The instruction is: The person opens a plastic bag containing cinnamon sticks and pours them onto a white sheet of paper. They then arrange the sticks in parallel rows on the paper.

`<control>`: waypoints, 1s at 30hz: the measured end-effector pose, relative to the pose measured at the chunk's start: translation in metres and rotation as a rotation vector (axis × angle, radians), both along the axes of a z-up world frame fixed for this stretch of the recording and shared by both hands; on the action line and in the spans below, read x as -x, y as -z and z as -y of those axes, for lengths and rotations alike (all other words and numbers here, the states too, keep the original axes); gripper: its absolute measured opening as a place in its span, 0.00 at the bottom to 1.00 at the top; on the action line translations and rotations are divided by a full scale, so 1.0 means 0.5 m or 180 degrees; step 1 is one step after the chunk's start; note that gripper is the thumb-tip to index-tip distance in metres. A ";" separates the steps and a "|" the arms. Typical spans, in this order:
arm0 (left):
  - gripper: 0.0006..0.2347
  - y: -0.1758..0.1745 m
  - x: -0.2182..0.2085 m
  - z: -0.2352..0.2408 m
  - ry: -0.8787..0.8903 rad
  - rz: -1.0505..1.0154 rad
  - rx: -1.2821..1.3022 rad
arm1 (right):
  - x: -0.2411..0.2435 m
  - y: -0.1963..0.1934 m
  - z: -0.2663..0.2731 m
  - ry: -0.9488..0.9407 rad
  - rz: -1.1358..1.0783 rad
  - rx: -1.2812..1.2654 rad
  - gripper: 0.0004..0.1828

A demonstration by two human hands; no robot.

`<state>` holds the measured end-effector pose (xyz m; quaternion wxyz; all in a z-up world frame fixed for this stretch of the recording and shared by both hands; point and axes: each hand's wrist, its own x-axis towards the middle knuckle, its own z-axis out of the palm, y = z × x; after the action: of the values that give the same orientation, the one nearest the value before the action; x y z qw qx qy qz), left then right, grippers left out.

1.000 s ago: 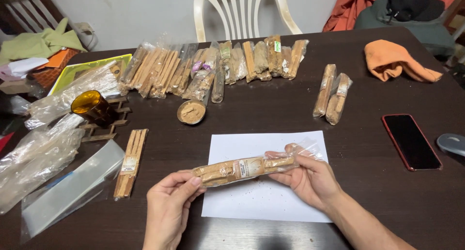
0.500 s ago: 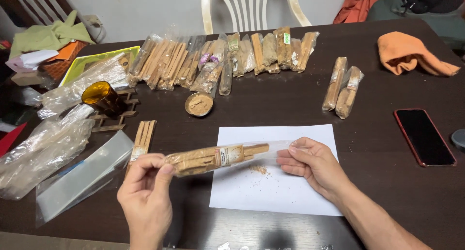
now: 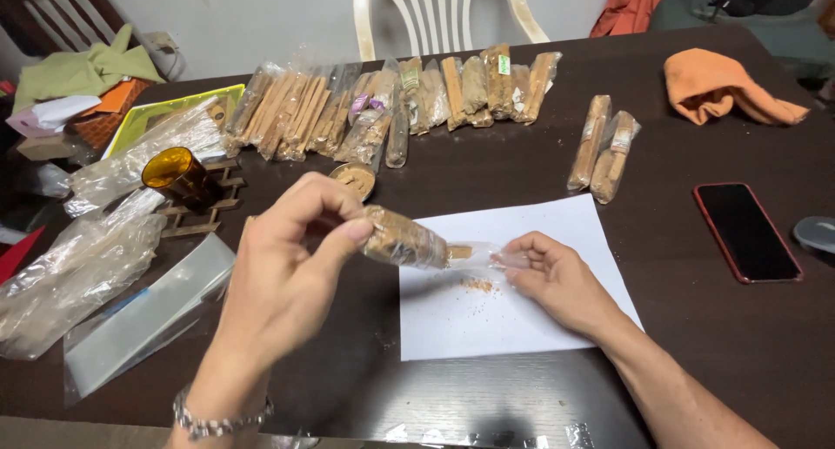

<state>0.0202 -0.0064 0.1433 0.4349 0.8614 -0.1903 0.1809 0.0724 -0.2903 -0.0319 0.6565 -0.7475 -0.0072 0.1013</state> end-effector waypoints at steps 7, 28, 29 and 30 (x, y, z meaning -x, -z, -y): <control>0.05 -0.016 -0.054 0.032 0.0346 -0.0275 0.0386 | 0.025 -0.038 -0.008 -0.0518 0.1182 0.0719 0.37; 0.06 -0.129 -0.116 0.145 0.1215 -0.0578 0.0788 | -0.002 -0.097 -0.029 -0.0772 0.1021 0.0820 0.65; 0.06 -0.131 -0.119 0.150 0.1007 -0.0498 0.0741 | -0.008 -0.100 -0.028 -0.0778 0.1125 0.0750 0.62; 0.06 -0.129 -0.124 0.149 0.1016 -0.0492 0.0757 | -0.014 -0.106 -0.031 -0.0773 0.1127 0.0769 0.62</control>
<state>0.0821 -0.0810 0.2080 0.5700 0.7742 -0.2677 0.0643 0.0794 -0.2751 0.0210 0.5339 -0.8203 -0.1997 0.0470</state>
